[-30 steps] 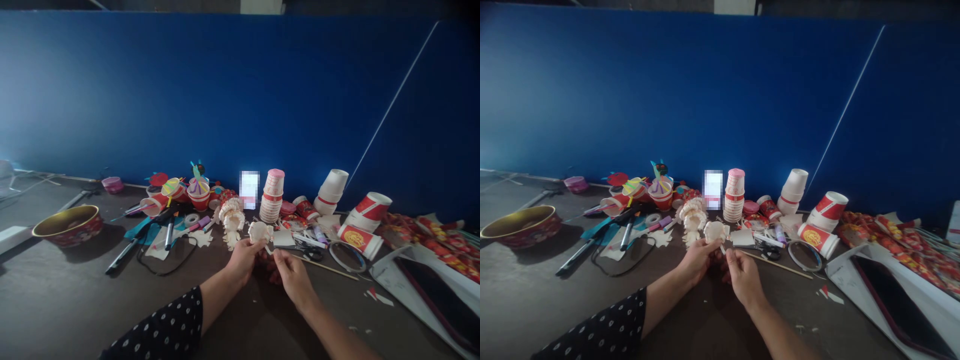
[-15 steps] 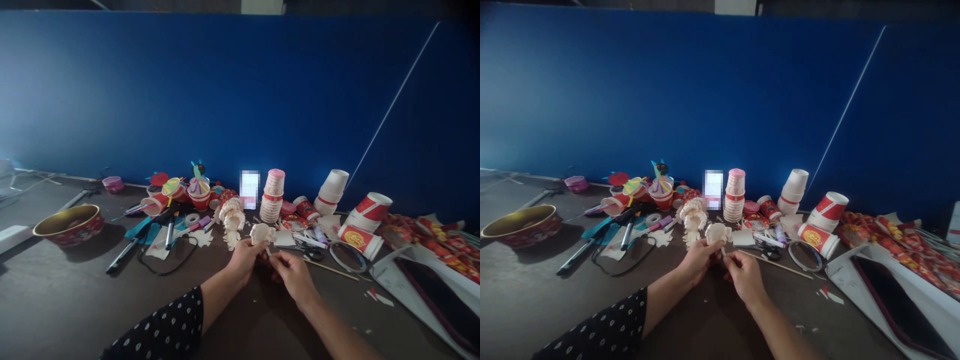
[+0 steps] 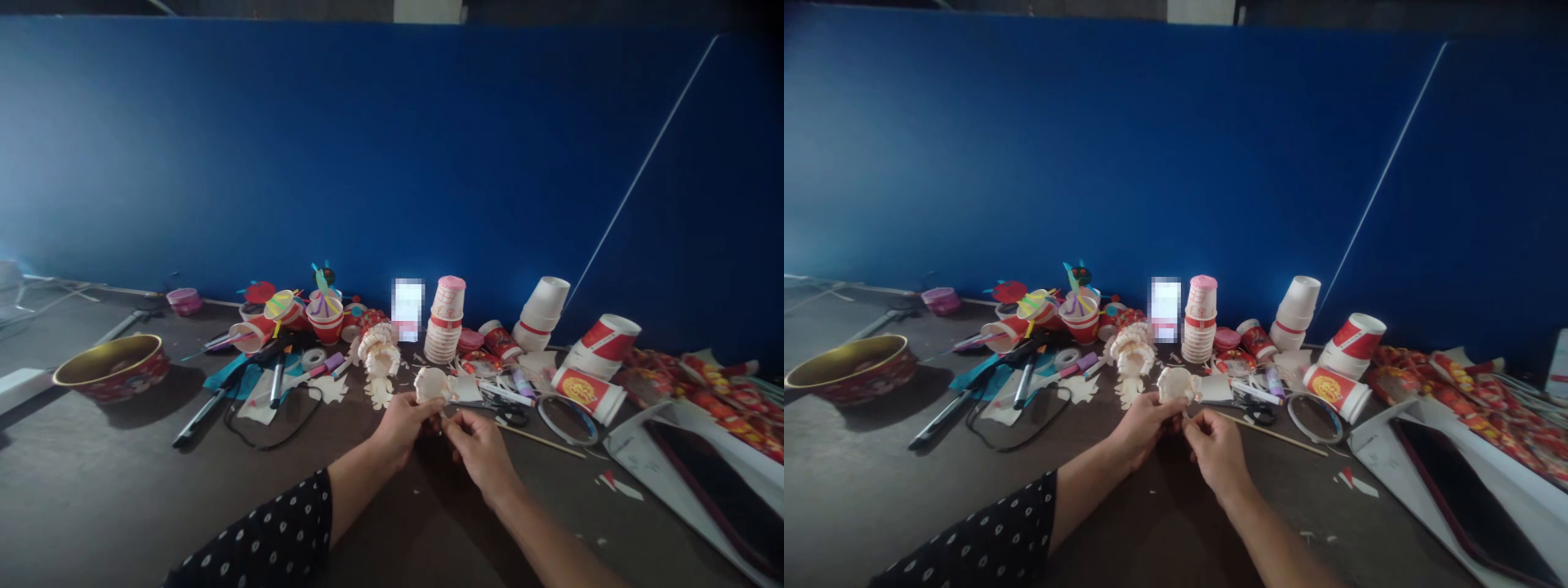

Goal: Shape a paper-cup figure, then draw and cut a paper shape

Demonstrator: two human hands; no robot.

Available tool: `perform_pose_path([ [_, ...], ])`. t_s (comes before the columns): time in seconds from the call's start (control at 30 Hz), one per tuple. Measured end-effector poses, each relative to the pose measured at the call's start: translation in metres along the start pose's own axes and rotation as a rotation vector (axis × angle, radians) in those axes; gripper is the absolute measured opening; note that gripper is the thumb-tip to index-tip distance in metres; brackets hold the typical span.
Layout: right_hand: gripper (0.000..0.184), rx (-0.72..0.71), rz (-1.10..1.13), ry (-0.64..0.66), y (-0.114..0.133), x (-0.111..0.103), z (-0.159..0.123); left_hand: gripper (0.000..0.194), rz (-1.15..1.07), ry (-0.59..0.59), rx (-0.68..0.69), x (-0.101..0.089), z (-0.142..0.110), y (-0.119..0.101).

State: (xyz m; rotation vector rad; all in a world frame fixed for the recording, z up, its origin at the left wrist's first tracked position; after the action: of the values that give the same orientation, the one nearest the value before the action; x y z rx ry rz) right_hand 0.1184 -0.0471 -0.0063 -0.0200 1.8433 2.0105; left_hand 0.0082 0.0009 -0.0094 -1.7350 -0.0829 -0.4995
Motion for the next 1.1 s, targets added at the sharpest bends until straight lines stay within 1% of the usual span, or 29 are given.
perform_pose_path([
  [0.13, 0.031, -0.016, -0.027, 0.004, -0.0037, 0.0003, 0.0003, 0.029, 0.020, 0.025, 0.000, 0.0018, -0.0018, -0.0025],
  [0.3, 0.033, -0.106, -0.086, -0.044, -0.0024, -0.0004, 0.0006, 0.032, 0.037, 0.058, -0.019, 0.0030, -0.0042, -0.0061],
  [0.47, 0.032, -0.136, -0.092, -0.053, 0.0015, -0.0007, -0.0003, 0.028, -0.018, 0.099, -0.074, 0.0021, -0.0051, -0.0057],
  [0.57, 0.033, -0.132, -0.084, -0.073, 0.0005, -0.0004, -0.0010, 0.025, -0.075, 0.107, -0.116, 0.0012, -0.0043, -0.0045],
  [0.67, 0.034, -0.113, -0.063, -0.046, -0.0009, 0.0003, -0.0019, 0.024, -0.077, 0.075, -0.093, -0.0001, -0.0023, -0.0050],
  [0.73, 0.037, -0.067, -0.002, -0.024, -0.0014, 0.0004, -0.0025, 0.025, -0.073, 0.043, -0.079, -0.0012, -0.0007, -0.0058],
  [0.83, 0.039, 0.002, 0.099, -0.026, -0.0003, -0.0003, -0.0031, 0.025, -0.056, 0.020, -0.070, -0.0026, 0.0013, -0.0063],
  [0.97, 0.033, 0.008, 0.123, 0.013, 0.0039, -0.0017, -0.0034, 0.025, -0.027, 0.016, -0.045, -0.0027, 0.0020, -0.0053],
  [1.1, 0.029, 0.007, 0.083, 0.030, 0.0039, -0.0022, -0.0017, 0.022, 0.006, -0.002, -0.037, -0.0013, 0.0002, -0.0056],
])
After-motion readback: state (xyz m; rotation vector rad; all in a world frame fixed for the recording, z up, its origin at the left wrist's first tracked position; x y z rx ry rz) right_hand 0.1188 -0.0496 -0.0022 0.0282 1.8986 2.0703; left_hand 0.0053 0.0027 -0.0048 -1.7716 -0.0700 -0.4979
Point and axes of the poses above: each hand's wrist, its own z-axis towards the middle knuckle, its own x-axis out of the palm, y = z × x, the point moved 1 cm from there along z, towards the middle knuckle, and after that the axes turned 5 degrees about -y, right-handed, at the moved point
